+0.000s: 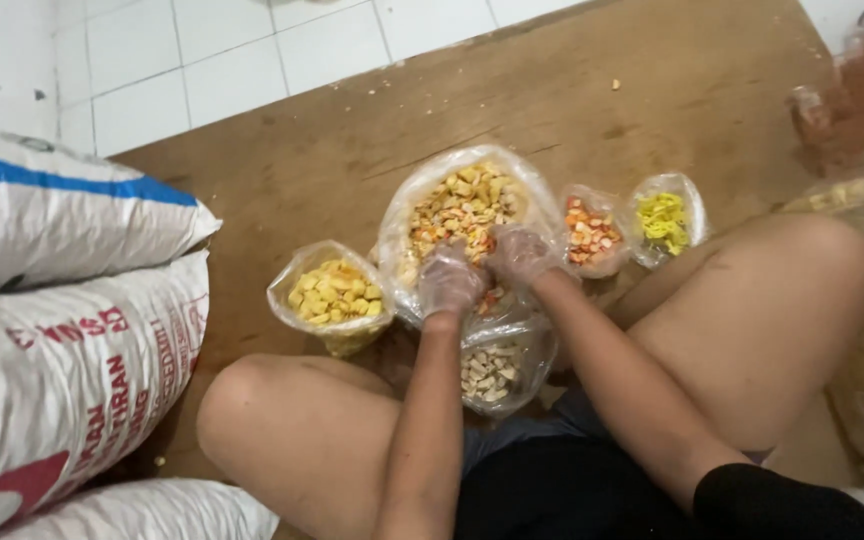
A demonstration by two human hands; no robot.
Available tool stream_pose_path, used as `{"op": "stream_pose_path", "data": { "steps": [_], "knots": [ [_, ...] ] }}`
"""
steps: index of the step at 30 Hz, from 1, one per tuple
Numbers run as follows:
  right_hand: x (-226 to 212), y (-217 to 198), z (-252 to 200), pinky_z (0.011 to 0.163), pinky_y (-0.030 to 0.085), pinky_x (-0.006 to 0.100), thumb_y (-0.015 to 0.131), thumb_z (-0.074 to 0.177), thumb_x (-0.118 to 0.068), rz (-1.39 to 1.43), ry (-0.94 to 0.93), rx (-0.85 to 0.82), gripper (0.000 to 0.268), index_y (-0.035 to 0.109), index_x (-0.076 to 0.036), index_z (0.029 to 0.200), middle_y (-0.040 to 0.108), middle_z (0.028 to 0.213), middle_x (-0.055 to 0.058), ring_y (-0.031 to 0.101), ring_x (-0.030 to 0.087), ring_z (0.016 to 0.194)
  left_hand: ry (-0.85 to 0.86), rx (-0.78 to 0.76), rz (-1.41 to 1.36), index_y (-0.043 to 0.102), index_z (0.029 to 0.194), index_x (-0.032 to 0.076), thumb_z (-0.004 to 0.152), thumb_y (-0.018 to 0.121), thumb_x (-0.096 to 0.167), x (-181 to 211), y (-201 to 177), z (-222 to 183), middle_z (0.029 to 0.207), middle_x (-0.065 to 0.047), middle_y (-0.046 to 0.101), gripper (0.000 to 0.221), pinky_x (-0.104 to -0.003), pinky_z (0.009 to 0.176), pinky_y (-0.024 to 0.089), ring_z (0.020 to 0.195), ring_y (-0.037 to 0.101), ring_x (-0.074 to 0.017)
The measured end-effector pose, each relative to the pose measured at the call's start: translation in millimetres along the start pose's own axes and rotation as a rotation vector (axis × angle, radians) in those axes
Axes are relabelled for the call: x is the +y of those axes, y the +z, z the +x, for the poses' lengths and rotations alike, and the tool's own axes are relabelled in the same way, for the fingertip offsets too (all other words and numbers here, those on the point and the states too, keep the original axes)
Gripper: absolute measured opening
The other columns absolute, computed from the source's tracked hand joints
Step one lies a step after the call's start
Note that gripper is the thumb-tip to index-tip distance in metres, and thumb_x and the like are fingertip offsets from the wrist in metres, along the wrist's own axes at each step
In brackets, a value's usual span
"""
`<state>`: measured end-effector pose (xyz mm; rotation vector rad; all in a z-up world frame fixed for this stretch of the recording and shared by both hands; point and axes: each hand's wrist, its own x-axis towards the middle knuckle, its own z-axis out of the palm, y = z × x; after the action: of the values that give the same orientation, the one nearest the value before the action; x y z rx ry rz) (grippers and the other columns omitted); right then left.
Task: Sorting and mixing different types of snacks from a large bag into smaller plastic bags
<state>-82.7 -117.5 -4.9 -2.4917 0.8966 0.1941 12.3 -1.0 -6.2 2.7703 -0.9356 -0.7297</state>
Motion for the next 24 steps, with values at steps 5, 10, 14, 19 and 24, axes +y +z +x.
{"op": "stream_pose_path", "data": {
  "steps": [5, 10, 14, 19, 24],
  "knots": [
    [11, 51, 51, 0.086, 0.061, 0.047, 0.062, 0.088, -0.037, -0.059, -0.021, -0.067, 0.032, 0.071, -0.012, 0.105, 0.074, 0.097, 0.017, 0.074, 0.036, 0.103, 0.105, 0.128, -0.104, 0.064, 0.114, 0.009, 0.087, 0.051, 0.028, -3, 1, -8, 0.105, -0.017, 0.066, 0.036, -0.048, 0.091, 0.061, 0.105, 0.071, -0.0428],
    [-21, 35, 36, 0.088, 0.060, 0.047, 0.061, 0.088, -0.035, -0.041, -0.024, -0.090, 0.032, 0.072, -0.012, 0.107, 0.074, 0.099, 0.017, 0.073, 0.036, 0.105, 0.132, 0.148, -0.130, 0.063, 0.113, 0.010, 0.085, 0.056, 0.025, -20, 33, 3, 0.101, -0.014, 0.064, 0.032, -0.049, 0.086, 0.062, 0.099, 0.072, -0.0408],
    [-41, 20, 21, 0.090, 0.060, 0.048, 0.060, 0.088, -0.033, 0.004, 0.003, -0.114, 0.032, 0.074, -0.012, 0.108, 0.075, 0.101, 0.017, 0.072, 0.037, 0.108, 0.130, 0.217, -0.160, 0.061, 0.109, 0.007, 0.084, 0.059, 0.018, -29, 51, 18, 0.095, -0.015, 0.063, 0.027, -0.047, 0.081, 0.064, 0.093, 0.074, -0.0401],
    [-58, 2, 4, 0.092, 0.059, 0.049, 0.059, 0.089, -0.031, 0.049, 0.021, -0.135, 0.033, 0.075, -0.012, 0.110, 0.075, 0.104, 0.018, 0.071, 0.037, 0.110, 0.131, 0.213, -0.235, 0.061, 0.106, 0.007, 0.087, 0.058, 0.015, -18, 27, -4, 0.093, -0.015, 0.061, 0.021, -0.049, 0.081, 0.063, 0.092, 0.074, -0.0428],
    [-19, 34, 41, 0.090, 0.060, 0.048, 0.059, 0.087, -0.030, -0.049, 0.059, -0.123, 0.034, 0.078, -0.010, 0.107, 0.076, 0.100, 0.018, 0.072, 0.037, 0.108, 0.077, 0.237, -0.274, 0.064, 0.108, 0.010, 0.089, 0.060, 0.018, -23, 29, 0, 0.093, -0.015, 0.064, 0.021, -0.050, 0.083, 0.063, 0.094, 0.074, -0.0423]
  ]
}}
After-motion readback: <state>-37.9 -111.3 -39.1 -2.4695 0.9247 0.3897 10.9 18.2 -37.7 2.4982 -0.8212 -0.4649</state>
